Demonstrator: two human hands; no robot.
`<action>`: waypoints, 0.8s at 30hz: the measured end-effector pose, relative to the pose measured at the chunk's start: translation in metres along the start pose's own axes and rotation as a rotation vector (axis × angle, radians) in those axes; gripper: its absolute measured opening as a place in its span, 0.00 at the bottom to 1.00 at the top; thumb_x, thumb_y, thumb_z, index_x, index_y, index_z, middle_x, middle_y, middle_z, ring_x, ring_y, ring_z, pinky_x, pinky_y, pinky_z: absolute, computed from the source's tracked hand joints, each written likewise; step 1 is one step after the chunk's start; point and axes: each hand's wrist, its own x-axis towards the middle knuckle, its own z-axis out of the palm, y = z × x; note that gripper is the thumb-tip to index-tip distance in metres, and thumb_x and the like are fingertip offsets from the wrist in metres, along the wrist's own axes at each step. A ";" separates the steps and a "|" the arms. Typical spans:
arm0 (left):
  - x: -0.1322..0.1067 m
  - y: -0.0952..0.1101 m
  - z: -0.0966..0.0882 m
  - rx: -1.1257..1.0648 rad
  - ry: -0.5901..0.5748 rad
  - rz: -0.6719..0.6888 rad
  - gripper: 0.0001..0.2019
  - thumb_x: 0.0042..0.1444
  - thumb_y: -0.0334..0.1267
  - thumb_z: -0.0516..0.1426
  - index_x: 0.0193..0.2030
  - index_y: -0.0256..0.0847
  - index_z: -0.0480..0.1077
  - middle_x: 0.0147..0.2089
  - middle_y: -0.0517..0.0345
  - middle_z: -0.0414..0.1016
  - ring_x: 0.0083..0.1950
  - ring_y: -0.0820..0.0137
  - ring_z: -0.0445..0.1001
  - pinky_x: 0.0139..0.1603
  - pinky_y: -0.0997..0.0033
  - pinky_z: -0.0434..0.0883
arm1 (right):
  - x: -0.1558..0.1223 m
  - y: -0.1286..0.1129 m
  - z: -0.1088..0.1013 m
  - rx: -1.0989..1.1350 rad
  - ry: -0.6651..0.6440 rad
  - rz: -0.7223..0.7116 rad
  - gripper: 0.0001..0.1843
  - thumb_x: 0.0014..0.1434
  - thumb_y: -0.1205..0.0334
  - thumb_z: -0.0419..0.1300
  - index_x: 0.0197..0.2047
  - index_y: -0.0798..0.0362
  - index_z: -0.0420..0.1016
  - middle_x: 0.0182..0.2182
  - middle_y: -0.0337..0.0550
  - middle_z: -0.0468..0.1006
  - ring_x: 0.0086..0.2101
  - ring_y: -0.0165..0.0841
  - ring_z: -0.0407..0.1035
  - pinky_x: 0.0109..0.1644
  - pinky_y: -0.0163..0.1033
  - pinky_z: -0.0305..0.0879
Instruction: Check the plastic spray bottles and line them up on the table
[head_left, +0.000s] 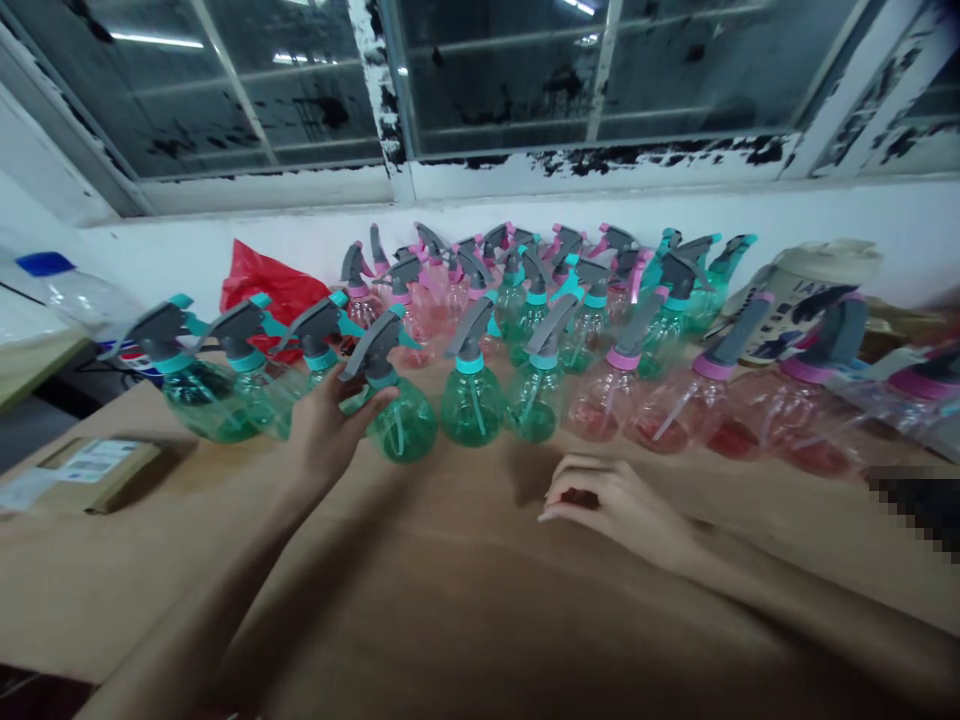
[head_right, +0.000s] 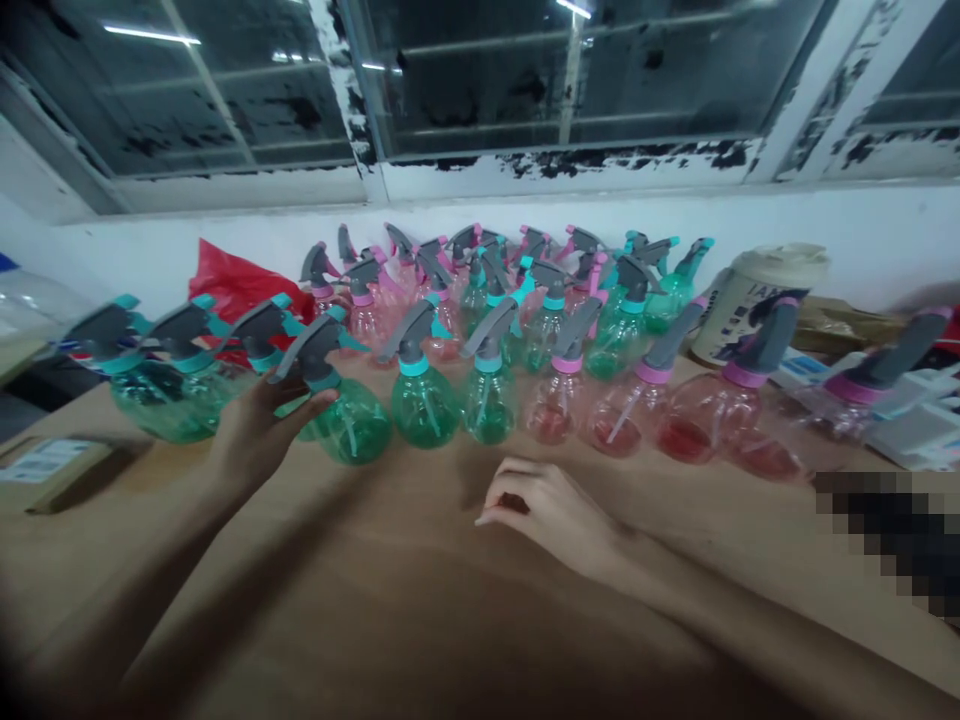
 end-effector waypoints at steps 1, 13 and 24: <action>0.003 0.000 0.001 -0.004 -0.003 0.003 0.22 0.50 0.52 0.59 0.48 0.43 0.68 0.45 0.48 0.78 0.48 0.50 0.76 0.46 0.52 0.72 | 0.001 -0.001 0.000 0.009 -0.003 0.007 0.11 0.60 0.53 0.56 0.31 0.49 0.74 0.32 0.36 0.74 0.30 0.28 0.70 0.35 0.35 0.64; 0.025 -0.013 0.017 -0.016 0.029 0.117 0.18 0.53 0.45 0.59 0.49 0.41 0.69 0.44 0.53 0.79 0.44 0.59 0.79 0.45 0.60 0.75 | 0.037 -0.031 -0.007 -0.098 0.144 0.058 0.12 0.59 0.52 0.57 0.29 0.50 0.72 0.27 0.35 0.77 0.28 0.29 0.71 0.31 0.35 0.63; -0.001 -0.021 0.012 -0.058 0.040 0.200 0.20 0.59 0.46 0.55 0.56 0.43 0.62 0.55 0.50 0.72 0.53 0.59 0.74 0.51 0.58 0.74 | 0.076 -0.047 -0.003 -0.294 0.305 0.200 0.28 0.60 0.46 0.52 0.57 0.56 0.63 0.31 0.43 0.80 0.26 0.36 0.73 0.30 0.42 0.63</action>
